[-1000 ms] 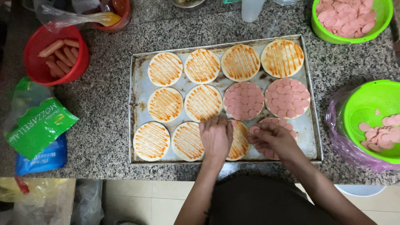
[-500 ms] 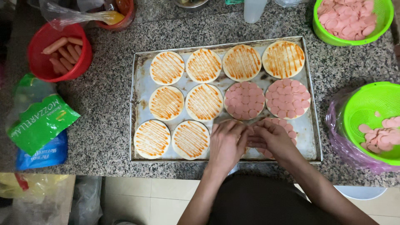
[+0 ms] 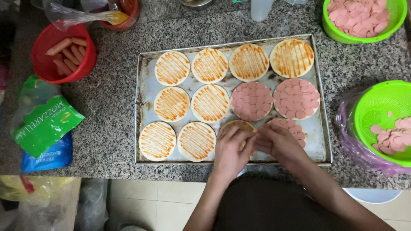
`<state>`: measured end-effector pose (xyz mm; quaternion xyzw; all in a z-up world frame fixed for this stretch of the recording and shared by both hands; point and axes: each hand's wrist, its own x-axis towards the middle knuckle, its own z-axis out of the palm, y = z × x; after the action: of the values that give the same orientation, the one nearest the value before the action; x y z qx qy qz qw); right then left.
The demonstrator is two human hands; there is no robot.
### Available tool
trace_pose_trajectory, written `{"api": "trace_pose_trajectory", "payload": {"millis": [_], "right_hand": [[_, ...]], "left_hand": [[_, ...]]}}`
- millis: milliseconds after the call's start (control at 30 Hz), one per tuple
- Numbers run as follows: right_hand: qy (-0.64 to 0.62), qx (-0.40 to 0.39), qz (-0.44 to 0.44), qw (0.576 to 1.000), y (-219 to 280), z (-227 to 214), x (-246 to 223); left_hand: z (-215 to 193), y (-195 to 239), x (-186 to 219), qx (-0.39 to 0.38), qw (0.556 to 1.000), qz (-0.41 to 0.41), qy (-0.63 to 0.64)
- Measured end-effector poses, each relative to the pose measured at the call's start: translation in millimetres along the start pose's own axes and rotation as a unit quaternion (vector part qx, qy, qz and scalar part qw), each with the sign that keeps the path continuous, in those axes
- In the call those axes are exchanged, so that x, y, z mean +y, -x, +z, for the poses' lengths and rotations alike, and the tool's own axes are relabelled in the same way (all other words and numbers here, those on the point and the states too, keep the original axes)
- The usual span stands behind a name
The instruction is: The person places sliced meat onto small round dough bases arranged on a baking tray. The person uses a brush to apply sauce to the dough before adding the meat toppings.
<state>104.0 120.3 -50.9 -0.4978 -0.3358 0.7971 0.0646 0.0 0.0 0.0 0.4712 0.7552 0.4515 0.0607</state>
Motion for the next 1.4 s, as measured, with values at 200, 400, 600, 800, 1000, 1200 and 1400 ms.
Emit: {"api": "trace_pose_trajectory", "payload": {"millis": [200, 400, 600, 800, 1000, 1200, 1400], "right_hand": [[-0.017, 0.067, -0.057, 0.996, 4.4, -3.2, -14.6], [-0.019, 0.048, -0.046, 0.998, -17.6, -21.4, 3.9], [-0.018, 0.053, -0.059, 0.997, 7.8, -6.3, -6.2], [-0.013, 0.033, -0.062, 0.997, 4.4, -12.4, -3.0], [0.005, 0.028, -0.049, 0.998, 3.4, -8.6, -0.2], [0.059, -0.004, -0.045, 0.997, 0.2, -6.7, 9.4], [0.13, -0.042, -0.049, 0.99, -7.3, -6.6, 25.0]], "left_hand": [[7.3, 32.8, -60.9, 0.042, 0.977, -0.202, -0.06], [15.4, 11.7, -32.1, -0.004, 0.989, -0.146, -0.022], [35.0, 18.4, -57.6, 0.024, 0.974, -0.093, -0.205], [41.7, 24.1, -68.6, 0.027, 0.963, -0.068, -0.26], [41.5, 22.3, -68.4, 0.029, 0.959, -0.067, -0.272], [22.7, 15.1, -43.2, 0.01, 0.989, -0.145, -0.026], [6.8, 16.5, -27.6, -0.029, 0.991, -0.131, 0.007]]}}
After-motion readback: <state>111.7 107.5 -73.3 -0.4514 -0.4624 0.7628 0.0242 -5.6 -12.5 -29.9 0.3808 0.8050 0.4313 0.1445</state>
